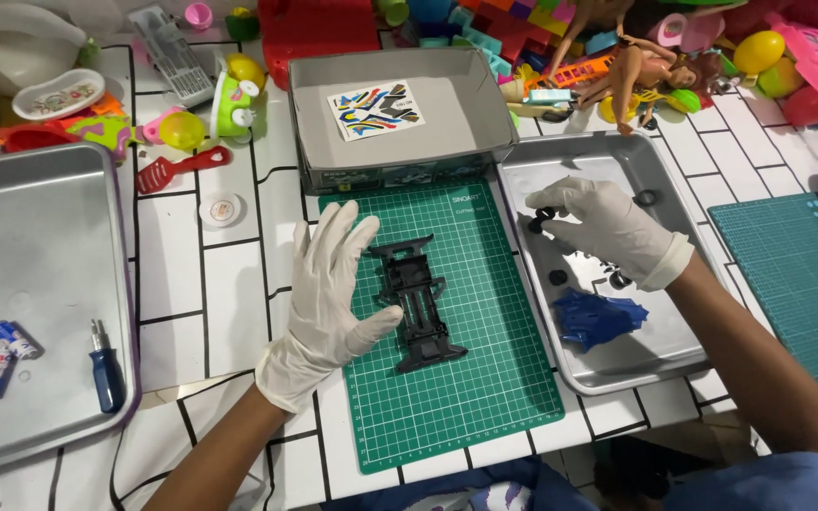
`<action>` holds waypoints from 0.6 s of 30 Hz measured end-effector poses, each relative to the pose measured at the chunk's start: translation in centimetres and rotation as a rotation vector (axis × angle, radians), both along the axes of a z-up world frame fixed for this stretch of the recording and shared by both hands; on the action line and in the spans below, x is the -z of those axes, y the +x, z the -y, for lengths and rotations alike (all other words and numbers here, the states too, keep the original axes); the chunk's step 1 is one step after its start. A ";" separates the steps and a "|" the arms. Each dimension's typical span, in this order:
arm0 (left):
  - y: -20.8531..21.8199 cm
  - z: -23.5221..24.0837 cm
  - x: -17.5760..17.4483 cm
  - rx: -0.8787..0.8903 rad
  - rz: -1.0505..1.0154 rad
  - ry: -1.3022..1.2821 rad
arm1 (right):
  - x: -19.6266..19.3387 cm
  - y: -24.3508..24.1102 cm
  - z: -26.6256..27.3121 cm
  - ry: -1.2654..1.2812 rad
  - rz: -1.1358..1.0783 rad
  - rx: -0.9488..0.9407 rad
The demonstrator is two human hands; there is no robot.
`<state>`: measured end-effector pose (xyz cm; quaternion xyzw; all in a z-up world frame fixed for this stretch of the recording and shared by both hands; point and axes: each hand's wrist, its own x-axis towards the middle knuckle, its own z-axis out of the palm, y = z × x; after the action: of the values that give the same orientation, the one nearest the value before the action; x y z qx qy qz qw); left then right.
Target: Assembling a small black toy car chassis with various internal components like gears and axles on a cutting mat.
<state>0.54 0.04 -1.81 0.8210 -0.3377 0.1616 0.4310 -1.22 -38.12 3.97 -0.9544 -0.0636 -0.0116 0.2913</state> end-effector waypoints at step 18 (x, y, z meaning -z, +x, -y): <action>-0.8 -0.4 -1.0 -0.033 0.036 0.057 | 3.2 1.8 -0.4 -0.414 -0.061 -0.166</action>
<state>-0.27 0.41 -0.82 0.8354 -0.3363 0.1738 0.3986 0.57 -37.74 0.73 -0.9852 -0.1342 0.0546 0.0912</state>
